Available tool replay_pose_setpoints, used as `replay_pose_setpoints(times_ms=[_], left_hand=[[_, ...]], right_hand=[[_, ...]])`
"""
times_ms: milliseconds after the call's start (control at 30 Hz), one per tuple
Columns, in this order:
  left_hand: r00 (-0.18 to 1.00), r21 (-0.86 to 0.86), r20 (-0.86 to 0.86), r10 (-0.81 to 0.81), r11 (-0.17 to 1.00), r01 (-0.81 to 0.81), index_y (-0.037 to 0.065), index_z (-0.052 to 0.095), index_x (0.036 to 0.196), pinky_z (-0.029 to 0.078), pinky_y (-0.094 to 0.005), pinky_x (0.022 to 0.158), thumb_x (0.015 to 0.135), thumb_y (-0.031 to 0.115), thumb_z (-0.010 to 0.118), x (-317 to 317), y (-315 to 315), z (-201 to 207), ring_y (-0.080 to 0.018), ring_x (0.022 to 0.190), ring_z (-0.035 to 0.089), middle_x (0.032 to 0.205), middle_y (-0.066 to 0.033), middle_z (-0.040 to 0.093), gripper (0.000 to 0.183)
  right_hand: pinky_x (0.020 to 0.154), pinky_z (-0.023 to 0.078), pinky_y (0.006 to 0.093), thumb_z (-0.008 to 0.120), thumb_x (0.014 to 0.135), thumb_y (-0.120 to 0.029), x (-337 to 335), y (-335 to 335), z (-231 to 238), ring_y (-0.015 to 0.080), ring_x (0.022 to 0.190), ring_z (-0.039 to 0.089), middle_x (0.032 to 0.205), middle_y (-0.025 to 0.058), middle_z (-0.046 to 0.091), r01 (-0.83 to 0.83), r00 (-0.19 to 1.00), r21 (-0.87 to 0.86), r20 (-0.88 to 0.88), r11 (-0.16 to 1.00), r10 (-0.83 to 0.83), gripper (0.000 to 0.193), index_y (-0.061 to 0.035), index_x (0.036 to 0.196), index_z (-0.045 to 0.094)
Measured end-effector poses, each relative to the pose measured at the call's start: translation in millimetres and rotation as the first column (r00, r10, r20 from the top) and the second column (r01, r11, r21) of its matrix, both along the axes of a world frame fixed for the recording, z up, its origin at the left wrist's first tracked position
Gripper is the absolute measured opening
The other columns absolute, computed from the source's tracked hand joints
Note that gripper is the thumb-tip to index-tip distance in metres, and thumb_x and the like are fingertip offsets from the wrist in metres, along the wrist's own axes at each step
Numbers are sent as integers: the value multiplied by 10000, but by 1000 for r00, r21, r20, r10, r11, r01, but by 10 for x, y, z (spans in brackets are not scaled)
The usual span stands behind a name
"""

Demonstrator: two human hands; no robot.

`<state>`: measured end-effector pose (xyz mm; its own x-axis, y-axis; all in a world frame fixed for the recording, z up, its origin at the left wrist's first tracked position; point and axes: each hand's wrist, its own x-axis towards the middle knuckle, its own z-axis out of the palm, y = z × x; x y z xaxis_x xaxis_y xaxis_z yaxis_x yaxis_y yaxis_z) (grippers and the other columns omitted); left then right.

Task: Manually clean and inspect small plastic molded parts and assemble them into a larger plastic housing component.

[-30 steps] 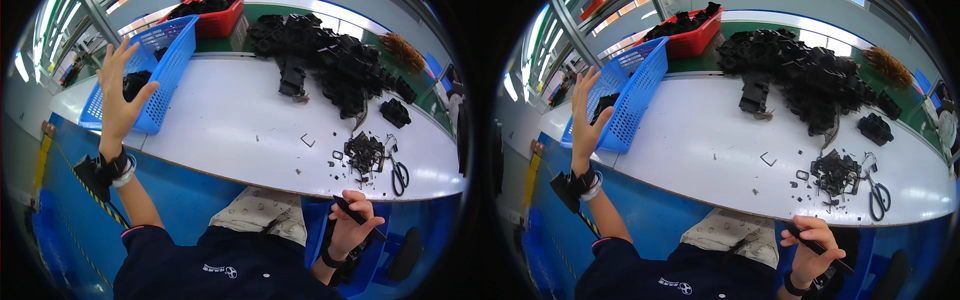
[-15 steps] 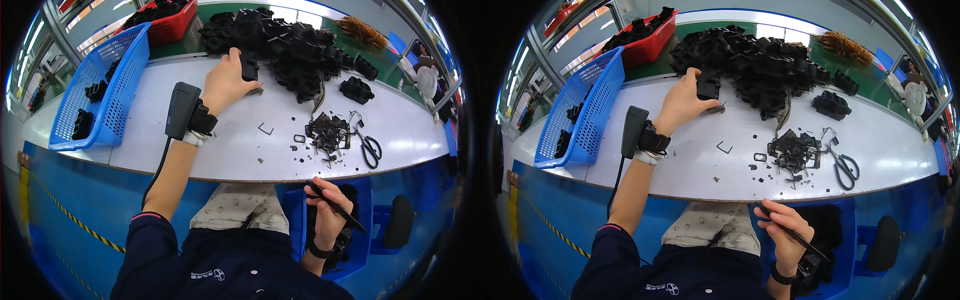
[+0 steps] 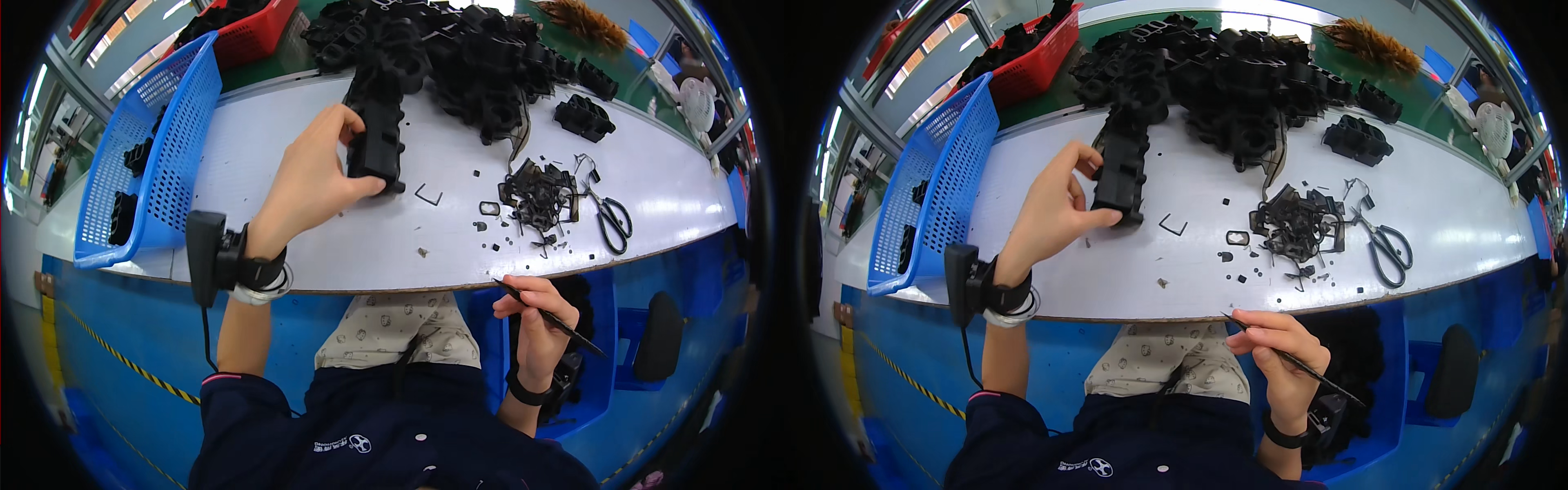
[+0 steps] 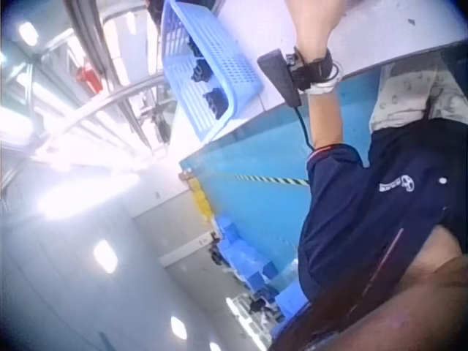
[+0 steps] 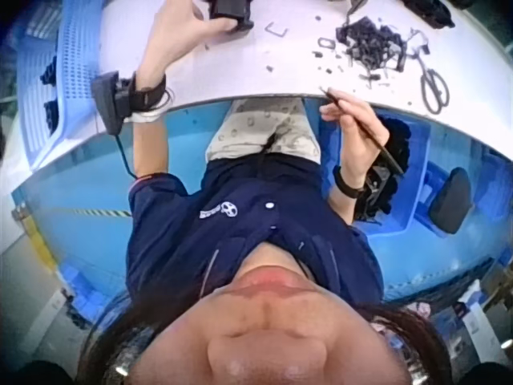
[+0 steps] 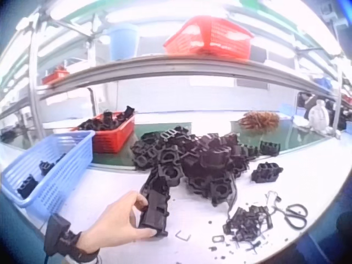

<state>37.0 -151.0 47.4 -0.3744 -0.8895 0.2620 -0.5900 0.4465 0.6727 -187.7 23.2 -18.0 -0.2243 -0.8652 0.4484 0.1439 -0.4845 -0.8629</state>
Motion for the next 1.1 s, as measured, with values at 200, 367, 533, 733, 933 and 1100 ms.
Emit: replay_pose_setpoints(times_ms=[200, 367, 533, 733, 933, 1100], left_hand=[[987, 106, 103, -127, 988, 116, 42, 489, 928, 379, -228, 582, 514, 124, 722, 303, 507, 133, -106, 619, 412, 823, -32, 495, 483], [984, 53, 113, -135, 990, 129, 25, 482, 933, 420, -268, 648, 532, 107, 675, 374, 581, 156, -168, 745, 476, 870, -62, 508, 453], [983, -73, 170, -77, 993, 90, 26, 485, 931, 426, -310, 700, 538, 57, 601, 299, 585, 127, -219, 830, 500, 901, -83, 504, 411], [856, -329, 469, 217, 942, -58, 29, 499, 956, 416, -346, 765, 528, 27, 573, 180, 439, 163, -297, 913, 468, 939, -126, 467, 435], [954, -440, 293, -66, 877, 195, 18, 483, 1107, 369, -355, 914, 587, 55, 628, -378, 414, 86, -340, 1054, 420, 1111, -180, 427, 541], [984, -455, 178, -26, 884, 106, 39, 482, 1156, 395, -351, 909, 653, 103, 666, -1078, 207, -269, -305, 1074, 440, 1115, -160, 474, 540]], right_hand=[[606, 554, 312, 593, 836, -94, -24, -27, -28, 263, 737, 652, 983, 270, 594, -1, 1000, 16, -5, 1000, 1, 184, 45, 954, 617], [615, 551, 312, 584, 851, -135, 7, -105, -14, 261, 741, 651, 985, 264, 592, -14, 1000, -25, -26, 1000, 13, 218, 41, 976, 609], [638, 539, 294, 577, 860, -167, -17, -109, -17, 245, 742, 646, 990, 245, 598, 105, 977, -64, -181, 992, -115, 253, 36, 1010, 606], [624, 529, 281, 578, 857, -149, -103, -24, -44, 227, 723, 642, 989, 229, 606, 162, 963, -56, -210, 985, -170, 242, 35, 1012, 611], [611, 515, 263, 579, 846, -108, -168, 31, -89, 211, 697, 634, 985, 223, 610, 190, 966, -26, -175, 981, -192, 214, 38, 999, 615], [619, 511, 262, 588, 815, -34, -179, 104, -29, 204, 684, 632, 981, 226, 610, 173, 964, -48, -196, 984, -179, 195, 37, 994, 617]])
